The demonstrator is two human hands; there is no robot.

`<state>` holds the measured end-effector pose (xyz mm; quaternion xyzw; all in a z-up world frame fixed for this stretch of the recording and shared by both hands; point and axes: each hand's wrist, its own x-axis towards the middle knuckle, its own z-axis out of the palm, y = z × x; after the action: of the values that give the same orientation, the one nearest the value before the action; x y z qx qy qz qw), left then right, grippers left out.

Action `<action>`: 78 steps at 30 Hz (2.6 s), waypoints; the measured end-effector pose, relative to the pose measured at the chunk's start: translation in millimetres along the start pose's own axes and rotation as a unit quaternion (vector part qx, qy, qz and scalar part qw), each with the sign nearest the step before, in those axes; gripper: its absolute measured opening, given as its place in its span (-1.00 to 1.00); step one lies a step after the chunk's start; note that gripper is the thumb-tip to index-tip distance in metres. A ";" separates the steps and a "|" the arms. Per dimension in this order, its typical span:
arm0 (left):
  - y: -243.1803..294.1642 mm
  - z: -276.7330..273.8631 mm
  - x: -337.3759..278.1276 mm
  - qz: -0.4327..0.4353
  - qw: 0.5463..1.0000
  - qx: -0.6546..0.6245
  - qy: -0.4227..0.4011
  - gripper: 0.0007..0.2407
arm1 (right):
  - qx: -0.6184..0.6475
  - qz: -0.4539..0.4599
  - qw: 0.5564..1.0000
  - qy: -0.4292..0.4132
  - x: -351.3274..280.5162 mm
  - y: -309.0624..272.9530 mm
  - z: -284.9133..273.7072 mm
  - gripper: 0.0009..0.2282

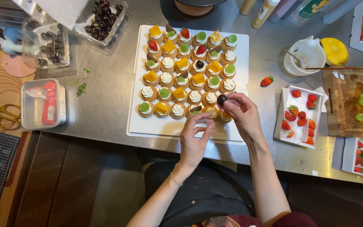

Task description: The person decorates a large fruit tart in a white box on a stainless steel counter. They open a strawberry container, place strawberry halves onto cream-topped tartlets, brush fruit with glaze using a pastry brush, and add cherries and other fruit pieces one at a time to fill the tart pattern.

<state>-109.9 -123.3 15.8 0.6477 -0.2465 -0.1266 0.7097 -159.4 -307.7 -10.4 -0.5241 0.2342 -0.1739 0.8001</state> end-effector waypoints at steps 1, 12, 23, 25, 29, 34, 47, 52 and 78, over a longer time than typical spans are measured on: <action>1.0 5.6 6.9 -0.001 1.000 -0.001 0.000 -0.75 | -0.001 0.001 1.000 0.001 1.1 0.7 -0.4 -0.80; -36.1 6.2 72.1 0.037 0.976 0.211 -0.037 -0.76 | -0.283 -0.010 0.958 -0.041 42.5 -12.8 -11.4 -0.88; -70.7 8.4 87.1 0.088 0.937 0.336 -0.033 -0.89 | -0.612 -0.130 0.780 0.021 69.1 22.2 -16.8 -0.86; -76.5 11.3 86.0 0.085 0.934 0.345 -0.041 -0.90 | -0.616 -0.125 0.777 0.027 68.4 25.8 -18.1 -0.86; -80.4 15.1 86.3 0.089 0.914 0.392 -0.046 -0.90 | -0.628 -0.131 0.766 0.032 68.5 28.1 -16.3 -0.85; -79.5 15.8 88.6 0.094 0.903 0.418 -0.041 -0.88 | -0.642 -0.139 0.753 0.033 67.2 25.6 -9.3 -0.85; 25.0 -74.2 109.8 0.133 0.933 0.324 0.080 -0.84 | -0.513 -0.226 0.815 0.146 6.4 -54.8 -11.3 -0.79; -15.1 -203.9 183.7 0.065 0.940 0.290 0.169 -0.78 | -0.358 -0.240 0.885 0.177 -6.9 -35.0 -1.8 -0.59; -41.2 -286.2 329.1 0.081 0.962 0.249 0.079 -0.73 | -0.200 -0.168 0.931 0.255 40.5 33.6 148.4 -0.69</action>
<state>321.5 -47.7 25.2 0.7896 -0.2651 0.0483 0.5514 -41.9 -203.5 1.5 -0.6431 0.3688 -0.3832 0.5509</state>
